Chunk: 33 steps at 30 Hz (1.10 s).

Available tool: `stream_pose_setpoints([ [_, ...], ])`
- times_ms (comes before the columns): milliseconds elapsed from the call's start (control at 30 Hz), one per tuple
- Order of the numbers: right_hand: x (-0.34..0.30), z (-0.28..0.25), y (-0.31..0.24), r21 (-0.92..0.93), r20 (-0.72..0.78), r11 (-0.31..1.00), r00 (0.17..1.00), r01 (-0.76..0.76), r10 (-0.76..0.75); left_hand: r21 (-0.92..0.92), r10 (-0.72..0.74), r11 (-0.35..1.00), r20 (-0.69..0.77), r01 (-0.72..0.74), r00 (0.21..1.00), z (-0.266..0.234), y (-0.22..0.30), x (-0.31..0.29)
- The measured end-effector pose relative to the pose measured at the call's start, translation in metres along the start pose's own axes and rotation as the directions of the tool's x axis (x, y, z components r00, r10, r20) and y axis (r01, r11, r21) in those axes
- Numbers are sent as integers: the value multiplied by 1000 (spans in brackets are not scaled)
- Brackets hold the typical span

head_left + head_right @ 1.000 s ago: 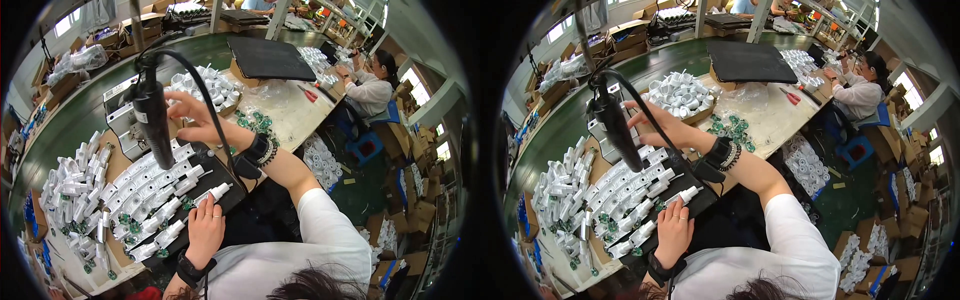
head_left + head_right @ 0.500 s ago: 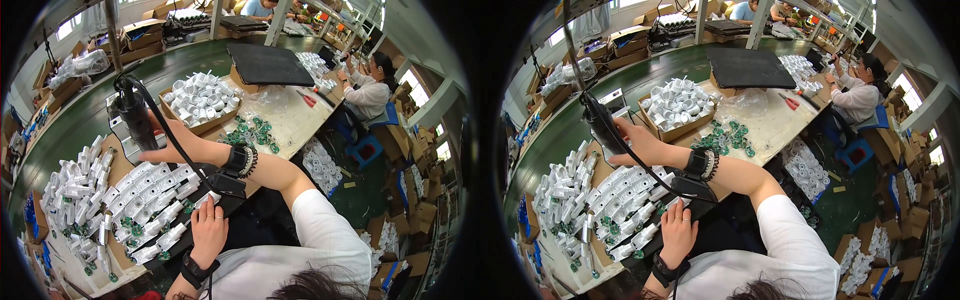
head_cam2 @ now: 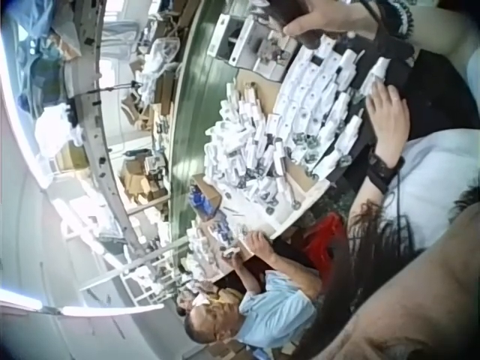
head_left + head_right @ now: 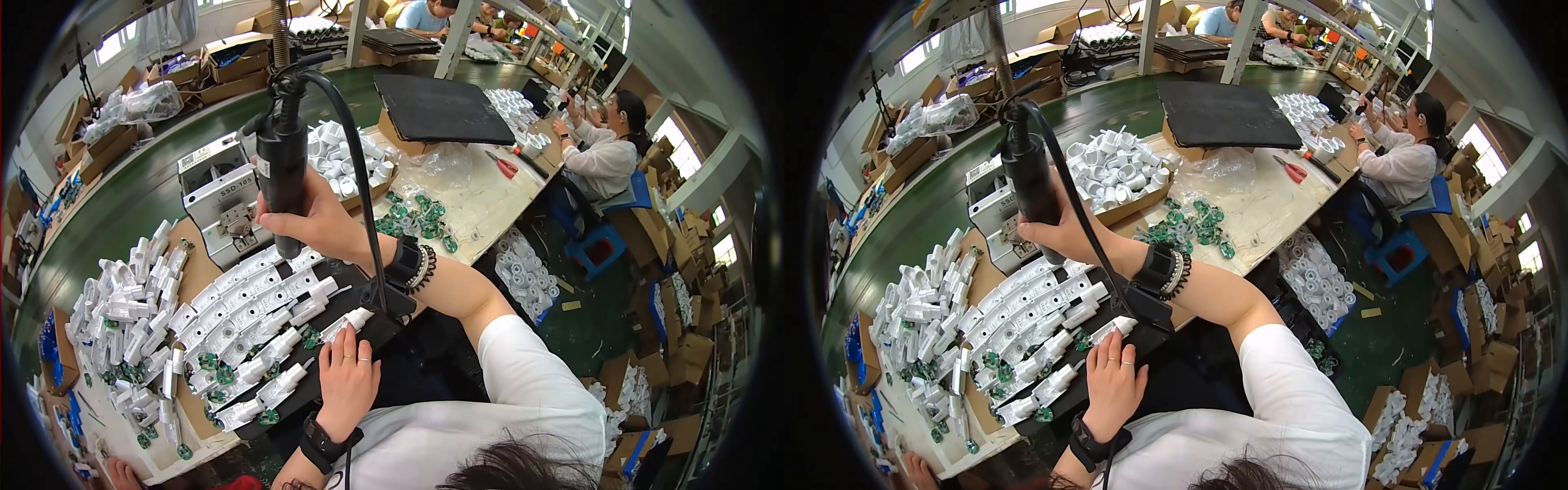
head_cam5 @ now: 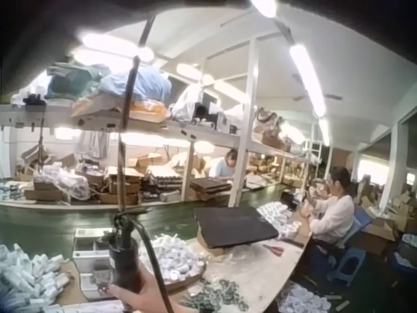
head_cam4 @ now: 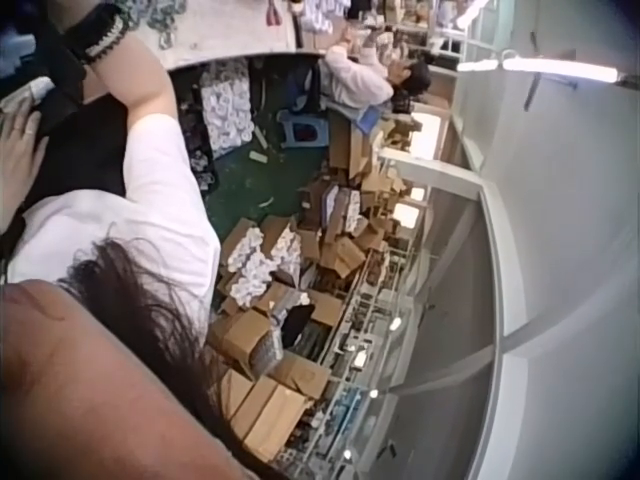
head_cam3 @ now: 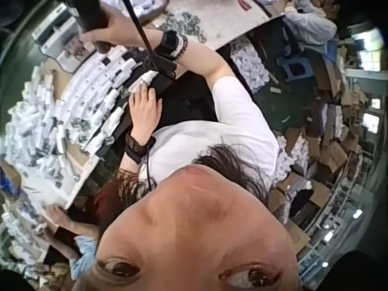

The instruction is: Assembling electronic circuit boards into plastic housings and using a power tool to secure components.

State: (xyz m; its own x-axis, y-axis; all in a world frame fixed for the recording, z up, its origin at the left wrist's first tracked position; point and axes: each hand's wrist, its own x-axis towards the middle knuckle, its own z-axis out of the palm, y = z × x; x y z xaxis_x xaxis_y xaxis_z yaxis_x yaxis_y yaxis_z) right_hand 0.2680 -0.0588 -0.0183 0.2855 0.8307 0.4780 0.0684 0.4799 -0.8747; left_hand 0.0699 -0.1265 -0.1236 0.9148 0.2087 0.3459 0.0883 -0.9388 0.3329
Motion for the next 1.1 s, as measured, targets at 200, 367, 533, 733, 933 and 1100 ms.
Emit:
stream_pose_setpoints([
  [200, -4, -7, 5, -43, -42, 999, 999, 4, -6, -9, -4, 1000, 13, 4, 1000, -2, 1, -3],
  [367, -6, -5, -1, 34, -65, 999, 998, -17, 19, -59, -3, 998, -11, 2, 1000, -9, -1, -2],
  [533, -7, -11, -5, -38, -26, 998, 999, -44, 43, -72, -9, 997, -23, 8, 1000, -16, -1, -1],
  [733, -8, -15, -3, -31, -17, 999, 1000, 11, -12, -116, -10, 993, -53, 4, 999, -24, 0, 0],
  [933, -9, -14, -8, 0, -17, 1000, 999, -30, 30, -161, -9, 987, -78, -4, 997, -29, 1, 0],
  [1100, -9, -10, -8, 19, -30, 999, 998, -51, 52, -163, -7, 987, -70, -4, 997, -27, 1, -3],
])
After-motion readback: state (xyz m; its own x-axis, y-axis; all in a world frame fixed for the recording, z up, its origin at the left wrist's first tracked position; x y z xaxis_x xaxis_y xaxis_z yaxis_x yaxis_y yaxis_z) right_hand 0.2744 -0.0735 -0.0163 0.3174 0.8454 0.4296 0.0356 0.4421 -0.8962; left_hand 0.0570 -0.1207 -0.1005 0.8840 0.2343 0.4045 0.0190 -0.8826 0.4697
